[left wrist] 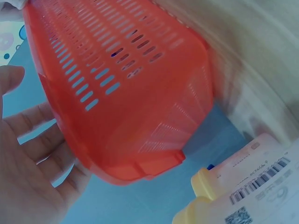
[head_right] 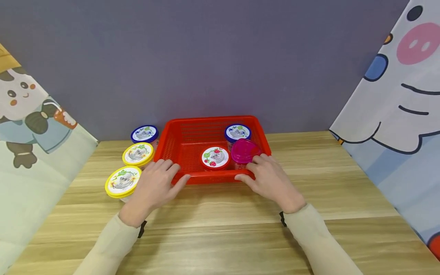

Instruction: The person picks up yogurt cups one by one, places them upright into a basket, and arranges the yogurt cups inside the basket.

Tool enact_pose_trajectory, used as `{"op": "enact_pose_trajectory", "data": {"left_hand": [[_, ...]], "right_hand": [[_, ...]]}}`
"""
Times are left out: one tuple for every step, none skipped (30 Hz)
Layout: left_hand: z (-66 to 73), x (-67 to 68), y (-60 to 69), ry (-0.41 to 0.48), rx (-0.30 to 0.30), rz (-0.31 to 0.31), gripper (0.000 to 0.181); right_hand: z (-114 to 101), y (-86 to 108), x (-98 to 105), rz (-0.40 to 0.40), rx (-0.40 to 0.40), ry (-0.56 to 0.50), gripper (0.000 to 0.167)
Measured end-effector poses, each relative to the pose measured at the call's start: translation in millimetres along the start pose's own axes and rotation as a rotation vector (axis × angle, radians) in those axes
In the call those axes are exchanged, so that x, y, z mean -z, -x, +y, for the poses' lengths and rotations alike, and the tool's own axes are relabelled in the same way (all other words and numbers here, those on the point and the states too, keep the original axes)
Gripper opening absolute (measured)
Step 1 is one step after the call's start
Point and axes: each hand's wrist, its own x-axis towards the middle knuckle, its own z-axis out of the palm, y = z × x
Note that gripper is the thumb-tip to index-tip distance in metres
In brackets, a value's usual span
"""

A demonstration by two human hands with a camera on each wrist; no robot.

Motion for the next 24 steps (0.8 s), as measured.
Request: {"op": "enact_pose_trajectory", "data": {"left_hand": [[-0.1, 1.3, 0.5, -0.002, 0.003, 0.007, 0.039], [-0.2, 2.7, 0.7, -0.003, 0.004, 0.011, 0.039], [-0.2, 4.0, 0.8, -0.002, 0.006, 0.015, 0.038], [-0.1, 5.3, 0.7, -0.003, 0.005, 0.018, 0.038], [-0.2, 6.4, 0.7, -0.002, 0.004, 0.021, 0.038], [-0.2, 7.6, 0.6, -0.004, 0.002, 0.025, 0.038], [-0.3, 8.9, 0.6, -0.007, 0.0, 0.029, 0.038], [-0.4, 10.1, 0.5, -0.01, -0.003, 0.035, 0.039], [-0.6, 11.3, 0.4, -0.012, -0.005, 0.043, 0.039], [-1.0, 12.5, 0.5, -0.014, -0.008, 0.05, 0.039], [-1.6, 13.4, 0.6, -0.012, -0.011, 0.058, 0.04], [-2.3, 14.3, 0.8, -0.01, -0.015, 0.066, 0.04], [-3.1, 15.1, 1.2, -0.007, -0.02, 0.075, 0.041], [-4.1, 15.6, 1.6, -0.004, -0.026, 0.083, 0.041], [-5.2, 16.1, 2.0, 0.002, -0.033, 0.091, 0.042], [-6.3, 16.5, 2.8, 0.006, -0.04, 0.098, 0.042], [-7.5, 16.7, 3.6, 0.01, -0.047, 0.106, 0.043], [-8.7, 17.0, 4.2, 0.013, -0.053, 0.115, 0.043], [-10.1, 16.9, 5.1, 0.014, -0.057, 0.123, 0.044], [-11.6, 16.9, 5.9, 0.018, -0.059, 0.131, 0.044], [-13.1, 16.9, 6.9, 0.02, -0.058, 0.138, 0.045], [-14.6, 17.0, 7.8, 0.021, -0.055, 0.142, 0.046], [-16.1, 17.2, 8.8, 0.021, -0.05, 0.145, 0.047], [-17.7, 17.6, 9.7, 0.02, -0.044, 0.146, 0.05]], "right_hand": [[-0.3, 0.0, -0.3, 0.003, 0.005, 0.007, 0.036], [-0.6, 0.0, -0.1, 0.006, 0.007, 0.01, 0.036], [-0.8, 0.1, -0.2, 0.01, 0.009, 0.016, 0.035], [-0.9, 0.4, -0.2, 0.012, 0.008, 0.018, 0.035], [-1.1, 0.6, 0.0, 0.012, 0.006, 0.022, 0.036], [-1.2, 0.7, 0.1, 0.011, 0.004, 0.026, 0.035], [-1.3, 0.9, 0.2, 0.008, 0.003, 0.028, 0.036], [-1.4, 1.1, 0.5, 0.005, 0.0, 0.03, 0.037], [-1.3, 1.1, 0.6, 0.001, -0.002, 0.032, 0.038], [-1.4, 1.1, 1.0, -0.004, -0.004, 0.034, 0.039], [-1.3, 1.2, 1.2, -0.009, -0.006, 0.035, 0.039], [-1.3, 1.1, 1.4, -0.014, -0.009, 0.036, 0.041], [-1.1, 1.1, 1.6, -0.018, -0.01, 0.037, 0.042], [-1.1, 1.3, 1.7, -0.023, -0.013, 0.037, 0.043], [-1.2, 1.3, 2.1, -0.026, -0.016, 0.036, 0.044], [-1.3, 1.4, 2.3, -0.03, -0.018, 0.037, 0.045], [-1.3, 1.6, 2.4, -0.032, -0.022, 0.036, 0.045], [-1.3, 1.7, 2.6, -0.034, -0.024, 0.036, 0.046], [-1.4, 1.9, 2.7, -0.036, -0.024, 0.037, 0.046], [-1.5, 2.0, 2.8, -0.037, -0.024, 0.037, 0.047], [-1.7, 2.0, 3.0, -0.037, -0.024, 0.038, 0.046], [-1.7, 2.2, 2.8, -0.038, -0.023, 0.039, 0.046], [-1.6, 2.3, 2.7, -0.038, -0.022, 0.039, 0.046], [-1.5, 2.4, 2.7, -0.039, -0.021, 0.04, 0.046]]}}
